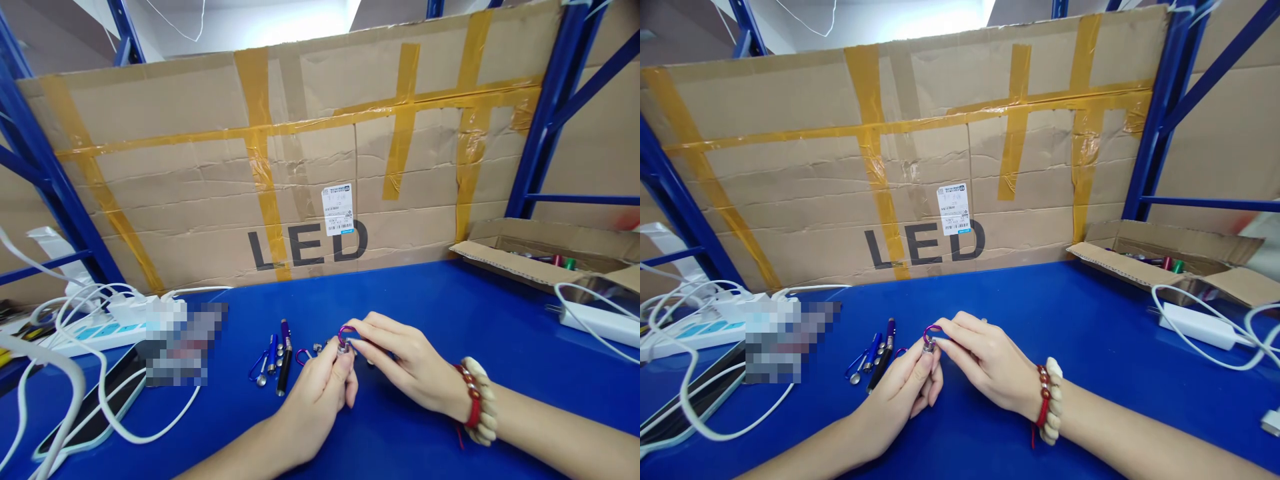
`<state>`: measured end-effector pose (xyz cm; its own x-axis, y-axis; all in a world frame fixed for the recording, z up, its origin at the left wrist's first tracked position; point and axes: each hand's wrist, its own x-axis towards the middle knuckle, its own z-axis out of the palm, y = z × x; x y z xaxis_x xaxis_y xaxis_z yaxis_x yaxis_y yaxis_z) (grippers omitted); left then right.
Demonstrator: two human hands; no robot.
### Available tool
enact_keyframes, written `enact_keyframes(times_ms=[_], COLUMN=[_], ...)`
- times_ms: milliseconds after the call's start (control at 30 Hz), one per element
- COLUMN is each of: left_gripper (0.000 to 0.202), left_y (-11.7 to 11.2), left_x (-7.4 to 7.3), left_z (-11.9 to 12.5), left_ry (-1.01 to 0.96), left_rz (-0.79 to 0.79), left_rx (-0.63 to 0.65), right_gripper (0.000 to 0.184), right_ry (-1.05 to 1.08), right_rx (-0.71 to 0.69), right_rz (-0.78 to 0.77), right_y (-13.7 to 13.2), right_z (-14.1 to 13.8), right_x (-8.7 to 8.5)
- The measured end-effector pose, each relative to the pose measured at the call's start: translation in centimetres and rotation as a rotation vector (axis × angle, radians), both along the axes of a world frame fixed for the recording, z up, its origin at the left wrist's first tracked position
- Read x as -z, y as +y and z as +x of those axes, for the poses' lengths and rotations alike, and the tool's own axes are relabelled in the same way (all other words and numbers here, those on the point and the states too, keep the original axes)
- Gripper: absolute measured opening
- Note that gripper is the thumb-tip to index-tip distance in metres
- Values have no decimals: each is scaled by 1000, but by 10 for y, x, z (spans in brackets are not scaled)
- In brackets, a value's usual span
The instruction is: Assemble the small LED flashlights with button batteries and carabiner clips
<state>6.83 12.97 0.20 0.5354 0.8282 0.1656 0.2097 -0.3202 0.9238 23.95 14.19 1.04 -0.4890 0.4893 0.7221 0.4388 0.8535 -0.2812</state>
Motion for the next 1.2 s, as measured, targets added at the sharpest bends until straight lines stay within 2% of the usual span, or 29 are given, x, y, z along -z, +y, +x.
enact_keyframes(times_ms=[167, 333, 433, 500, 600, 667, 800, 833, 900, 1033, 1200], left_gripper=[36, 24, 14, 14, 23, 27, 41, 41, 36, 25, 17], left_y=[1, 2, 2, 3, 5, 7, 10, 10, 10, 7, 6], left_x=[1, -1, -3, -3, -1, 0, 2, 2, 1, -2, -2], left_z=[0, -2, 0, 1, 3, 2, 1, 1, 1, 2, 1], left_ry=[9, 99, 98, 32, -47, -55, -73, -65, -32, 14, 72], left_rz=[15, 120, 78, 32, -2, -37, -89, -91, -93, -83, -59], left_rx=[-30, 5, -33, -86, -153, -212, -270, -263, -237, -198, -184], right_gripper=[25, 29, 36, 32, 28, 29, 35, 36, 31, 23, 27], right_ry=[11, 27, -16, -24, -6, 38, 51, -6, -29, -133, -263], right_rx=[-23, -101, -148, -133, -61, -1, 237, 332, 408, 498, 599], right_rz=[-62, -356, -459, -448, -398, -437, -526, -478, -431, -396, -369], right_y=[1, 1, 0, 0, 4, 10, 29, 35, 46, 60, 61], right_z=[1, 0, -1, -2, 0, 3, 16, 20, 28, 41, 46], right_x=[-1, -2, -3, -5, -9, -12, -10, -8, -3, 8, 9])
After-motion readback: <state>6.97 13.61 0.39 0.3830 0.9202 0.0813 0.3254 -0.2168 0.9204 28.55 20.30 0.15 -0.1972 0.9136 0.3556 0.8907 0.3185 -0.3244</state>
